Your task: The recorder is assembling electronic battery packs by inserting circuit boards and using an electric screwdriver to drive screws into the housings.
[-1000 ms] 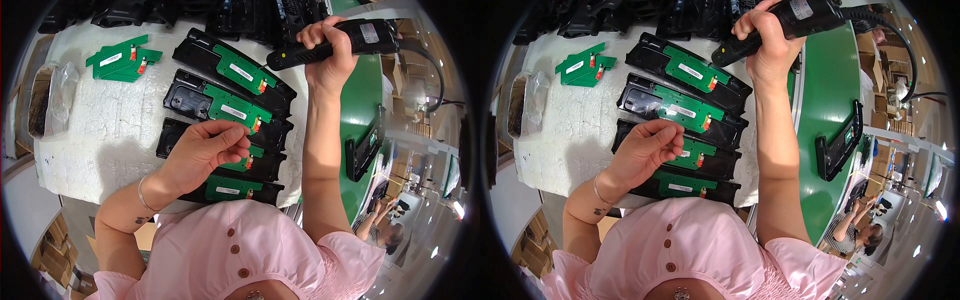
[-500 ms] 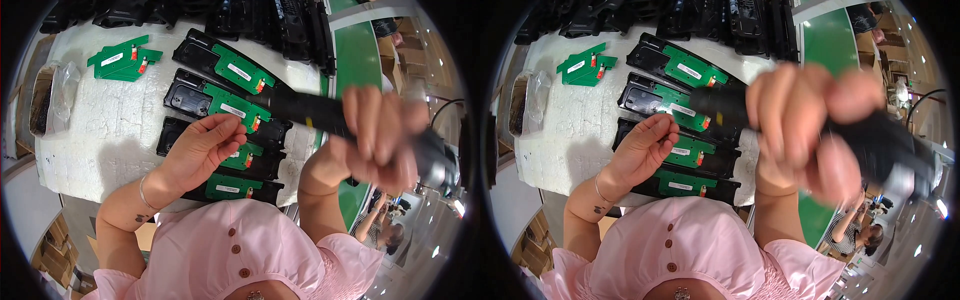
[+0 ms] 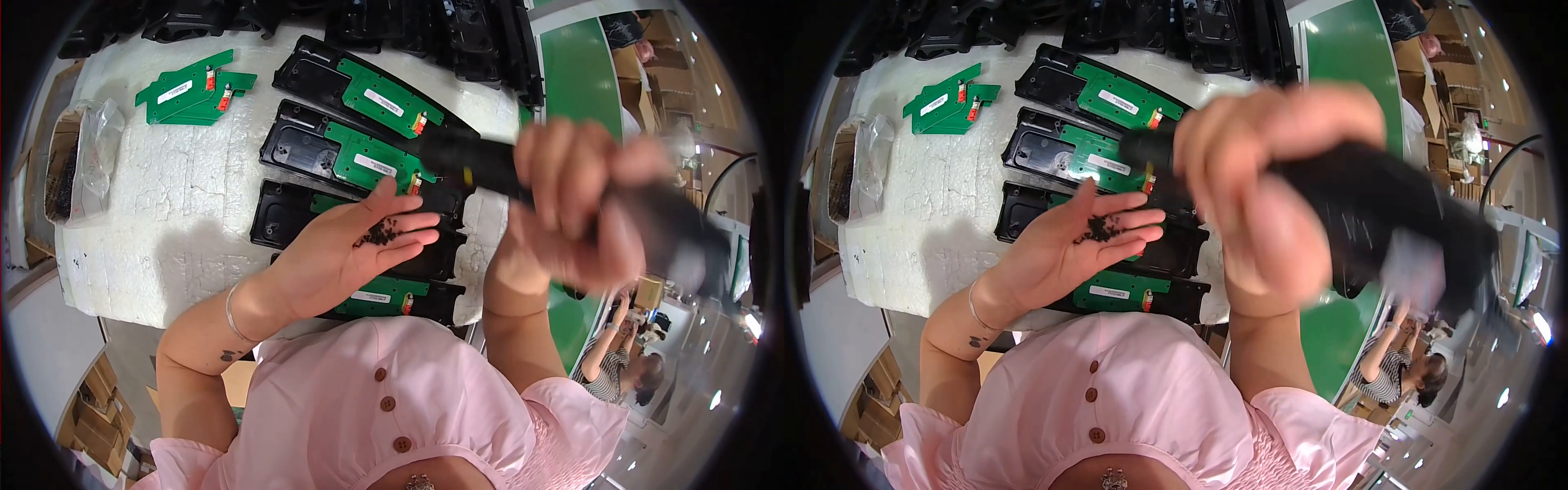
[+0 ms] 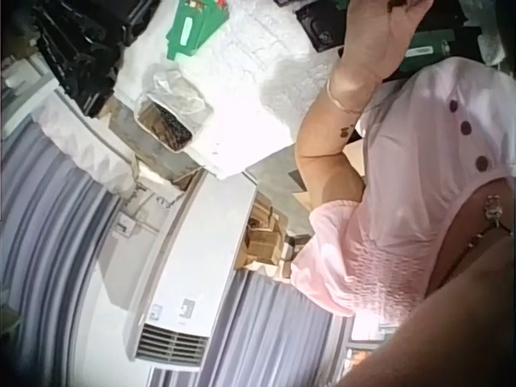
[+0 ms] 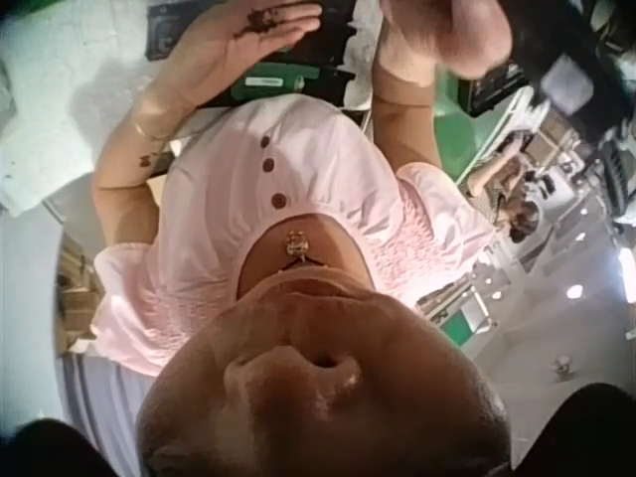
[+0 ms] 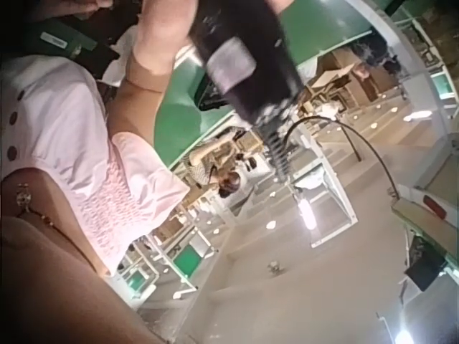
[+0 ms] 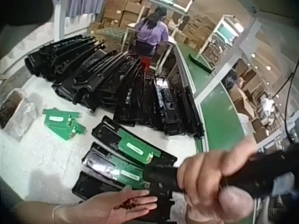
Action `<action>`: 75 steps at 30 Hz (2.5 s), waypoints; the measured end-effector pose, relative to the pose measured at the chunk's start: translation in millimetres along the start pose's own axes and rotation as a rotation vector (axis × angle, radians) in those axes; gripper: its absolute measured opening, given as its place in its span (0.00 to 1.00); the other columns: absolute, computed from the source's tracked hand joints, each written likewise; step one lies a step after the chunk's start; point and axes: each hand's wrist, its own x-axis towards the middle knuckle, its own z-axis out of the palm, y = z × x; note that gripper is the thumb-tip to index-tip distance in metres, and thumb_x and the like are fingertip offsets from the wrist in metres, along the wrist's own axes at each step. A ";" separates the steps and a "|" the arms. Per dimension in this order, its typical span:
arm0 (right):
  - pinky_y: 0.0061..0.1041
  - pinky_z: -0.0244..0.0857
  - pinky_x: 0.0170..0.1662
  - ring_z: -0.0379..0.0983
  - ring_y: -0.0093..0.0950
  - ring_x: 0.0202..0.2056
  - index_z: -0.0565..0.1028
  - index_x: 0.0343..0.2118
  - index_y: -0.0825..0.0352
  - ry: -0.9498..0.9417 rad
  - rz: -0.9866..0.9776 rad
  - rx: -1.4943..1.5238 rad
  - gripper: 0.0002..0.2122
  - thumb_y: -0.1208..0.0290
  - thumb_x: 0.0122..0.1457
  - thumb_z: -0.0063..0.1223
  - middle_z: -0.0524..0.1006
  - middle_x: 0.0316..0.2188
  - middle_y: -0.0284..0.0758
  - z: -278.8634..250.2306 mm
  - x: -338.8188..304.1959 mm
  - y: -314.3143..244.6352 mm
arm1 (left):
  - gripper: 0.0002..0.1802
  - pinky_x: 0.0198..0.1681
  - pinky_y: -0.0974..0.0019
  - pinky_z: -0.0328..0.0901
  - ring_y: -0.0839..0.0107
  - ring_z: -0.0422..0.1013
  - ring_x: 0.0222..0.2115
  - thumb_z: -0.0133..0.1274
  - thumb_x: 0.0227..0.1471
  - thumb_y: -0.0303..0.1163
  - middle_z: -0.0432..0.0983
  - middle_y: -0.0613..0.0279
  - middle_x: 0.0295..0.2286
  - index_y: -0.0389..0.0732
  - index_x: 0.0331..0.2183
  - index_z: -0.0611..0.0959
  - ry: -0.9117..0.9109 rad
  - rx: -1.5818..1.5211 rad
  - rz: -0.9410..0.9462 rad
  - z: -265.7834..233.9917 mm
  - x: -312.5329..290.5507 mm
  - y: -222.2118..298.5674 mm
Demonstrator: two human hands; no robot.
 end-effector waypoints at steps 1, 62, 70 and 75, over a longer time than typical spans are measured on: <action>0.25 0.53 0.26 0.55 0.21 0.15 0.65 0.34 0.66 0.098 0.015 -0.060 0.12 0.73 0.44 0.40 0.60 0.13 0.26 -5.9 1.0 10.7 | 0.22 0.51 0.65 0.58 0.59 0.63 0.45 0.37 0.56 0.38 0.65 0.46 0.42 0.27 0.44 0.67 0.042 0.044 -0.023 -3.8 -0.9 -1.7; 0.25 0.60 0.21 0.58 0.25 0.12 0.64 0.22 0.73 0.439 0.080 -0.235 0.04 0.80 0.42 0.41 0.63 0.11 0.35 -69.9 11.8 44.5 | 0.17 0.43 0.71 0.68 0.61 0.68 0.42 0.36 0.56 0.30 0.70 0.48 0.38 0.29 0.44 0.67 0.006 0.114 0.060 -16.4 -0.1 3.4; 0.28 0.57 0.27 0.56 0.25 0.16 0.63 0.21 0.68 0.337 0.181 -0.331 0.03 0.75 0.44 0.39 0.60 0.13 0.32 -67.7 14.5 45.5 | 0.15 0.37 0.73 0.68 0.70 0.71 0.34 0.37 0.56 0.33 0.71 0.56 0.33 0.32 0.39 0.71 0.088 0.119 0.005 -10.0 0.6 1.3; 0.27 0.57 0.28 0.57 0.24 0.17 0.64 0.20 0.68 0.365 0.205 -0.319 0.04 0.74 0.45 0.40 0.59 0.13 0.32 -66.6 18.0 42.2 | 0.15 0.39 0.71 0.68 0.69 0.70 0.35 0.38 0.56 0.33 0.71 0.56 0.34 0.32 0.39 0.71 0.043 0.101 0.009 -15.8 3.1 5.6</action>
